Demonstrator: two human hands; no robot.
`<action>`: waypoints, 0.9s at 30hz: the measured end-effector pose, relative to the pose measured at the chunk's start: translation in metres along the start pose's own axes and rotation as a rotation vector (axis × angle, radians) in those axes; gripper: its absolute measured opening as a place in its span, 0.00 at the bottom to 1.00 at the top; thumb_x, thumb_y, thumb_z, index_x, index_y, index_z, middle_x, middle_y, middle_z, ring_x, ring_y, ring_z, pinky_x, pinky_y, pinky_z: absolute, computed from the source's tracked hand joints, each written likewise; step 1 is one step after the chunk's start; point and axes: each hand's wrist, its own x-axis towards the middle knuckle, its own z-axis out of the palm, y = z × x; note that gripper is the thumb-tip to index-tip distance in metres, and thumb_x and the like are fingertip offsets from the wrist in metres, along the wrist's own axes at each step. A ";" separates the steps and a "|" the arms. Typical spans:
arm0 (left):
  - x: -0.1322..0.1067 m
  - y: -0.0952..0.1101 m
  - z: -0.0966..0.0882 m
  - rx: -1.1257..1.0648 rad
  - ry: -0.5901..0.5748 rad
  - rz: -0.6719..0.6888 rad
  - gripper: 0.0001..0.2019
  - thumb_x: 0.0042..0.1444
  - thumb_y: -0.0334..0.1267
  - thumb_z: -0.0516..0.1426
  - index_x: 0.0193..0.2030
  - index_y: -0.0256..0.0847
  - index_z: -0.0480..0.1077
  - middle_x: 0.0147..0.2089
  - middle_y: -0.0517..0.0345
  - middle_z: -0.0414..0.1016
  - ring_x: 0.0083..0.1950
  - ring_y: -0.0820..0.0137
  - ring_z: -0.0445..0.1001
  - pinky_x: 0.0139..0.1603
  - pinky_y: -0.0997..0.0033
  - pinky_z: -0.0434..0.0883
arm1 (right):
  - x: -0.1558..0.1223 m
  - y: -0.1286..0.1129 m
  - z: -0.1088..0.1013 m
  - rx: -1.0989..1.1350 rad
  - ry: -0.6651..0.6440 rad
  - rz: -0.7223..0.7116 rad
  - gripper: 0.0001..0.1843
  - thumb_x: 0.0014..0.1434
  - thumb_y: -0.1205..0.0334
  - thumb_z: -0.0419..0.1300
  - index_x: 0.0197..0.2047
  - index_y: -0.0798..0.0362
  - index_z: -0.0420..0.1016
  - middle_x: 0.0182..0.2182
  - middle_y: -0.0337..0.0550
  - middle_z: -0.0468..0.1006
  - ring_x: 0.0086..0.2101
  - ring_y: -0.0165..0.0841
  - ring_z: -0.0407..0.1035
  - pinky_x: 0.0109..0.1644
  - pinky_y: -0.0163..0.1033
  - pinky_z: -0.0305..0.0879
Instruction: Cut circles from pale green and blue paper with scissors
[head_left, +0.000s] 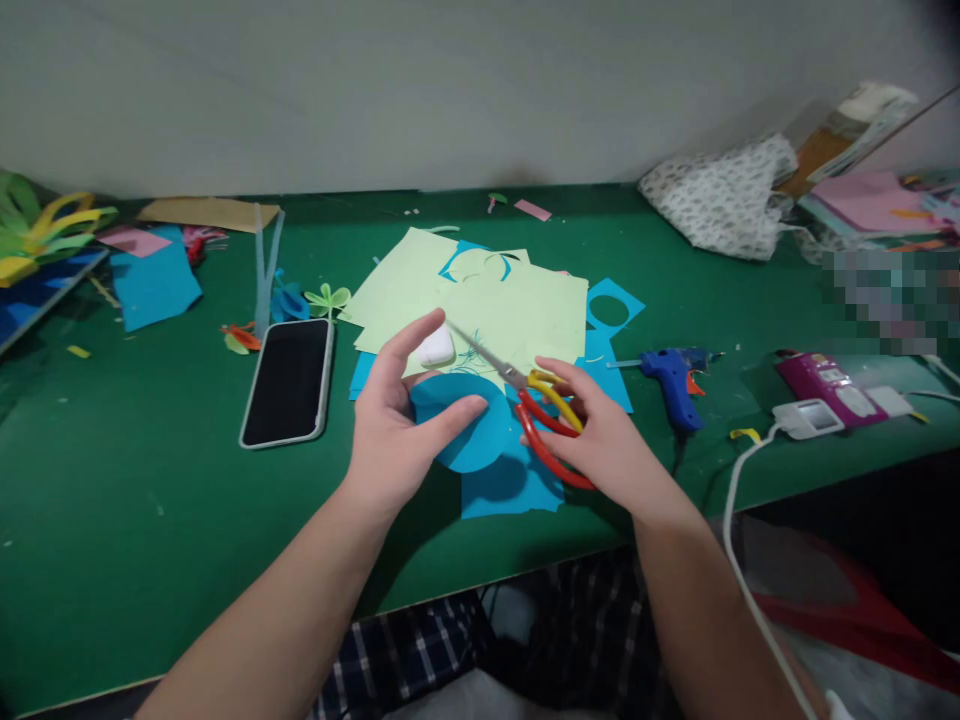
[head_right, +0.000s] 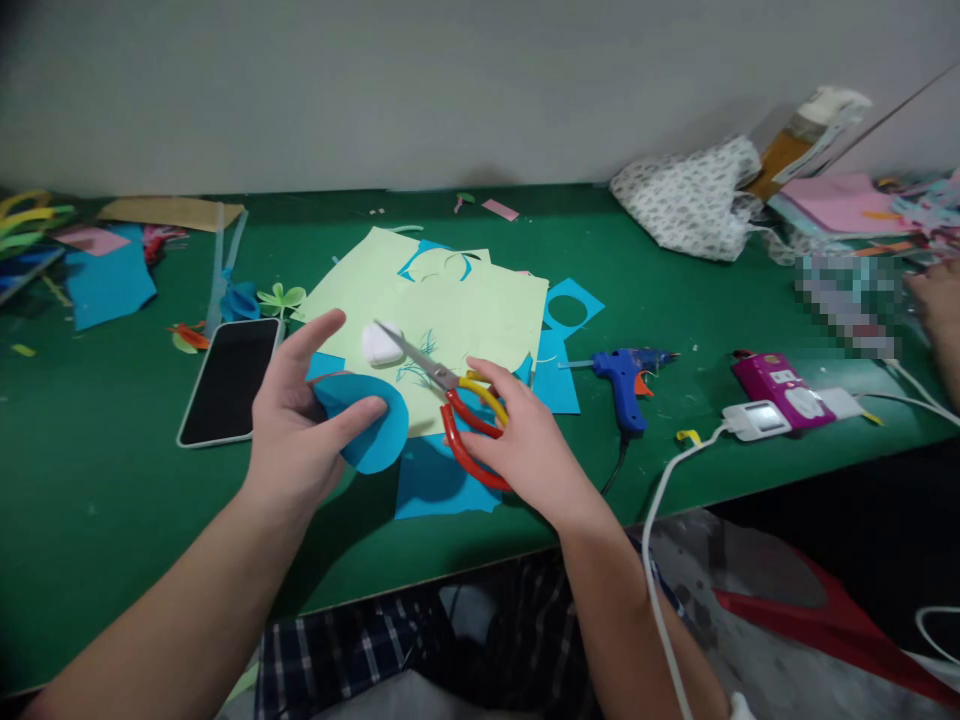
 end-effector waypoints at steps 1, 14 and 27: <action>0.000 0.000 -0.001 0.006 0.009 0.016 0.33 0.47 0.33 0.69 0.61 0.53 0.68 0.51 0.55 0.79 0.35 0.70 0.79 0.27 0.77 0.78 | -0.001 -0.002 -0.003 0.061 0.006 0.019 0.40 0.52 0.62 0.68 0.65 0.35 0.59 0.62 0.42 0.66 0.58 0.40 0.66 0.57 0.47 0.70; -0.001 0.008 -0.003 0.158 -0.002 0.043 0.33 0.48 0.36 0.69 0.61 0.58 0.66 0.62 0.57 0.72 0.39 0.68 0.80 0.27 0.73 0.80 | -0.022 -0.022 -0.009 -0.344 -0.073 -0.006 0.47 0.31 0.42 0.77 0.54 0.37 0.65 0.47 0.40 0.71 0.40 0.42 0.72 0.37 0.44 0.72; -0.002 0.017 0.003 0.066 -0.007 -0.029 0.32 0.50 0.36 0.67 0.62 0.53 0.65 0.37 0.63 0.82 0.29 0.67 0.80 0.23 0.69 0.78 | -0.025 -0.019 -0.009 -0.619 0.005 -0.155 0.46 0.33 0.35 0.74 0.53 0.43 0.69 0.45 0.47 0.73 0.39 0.44 0.73 0.33 0.42 0.70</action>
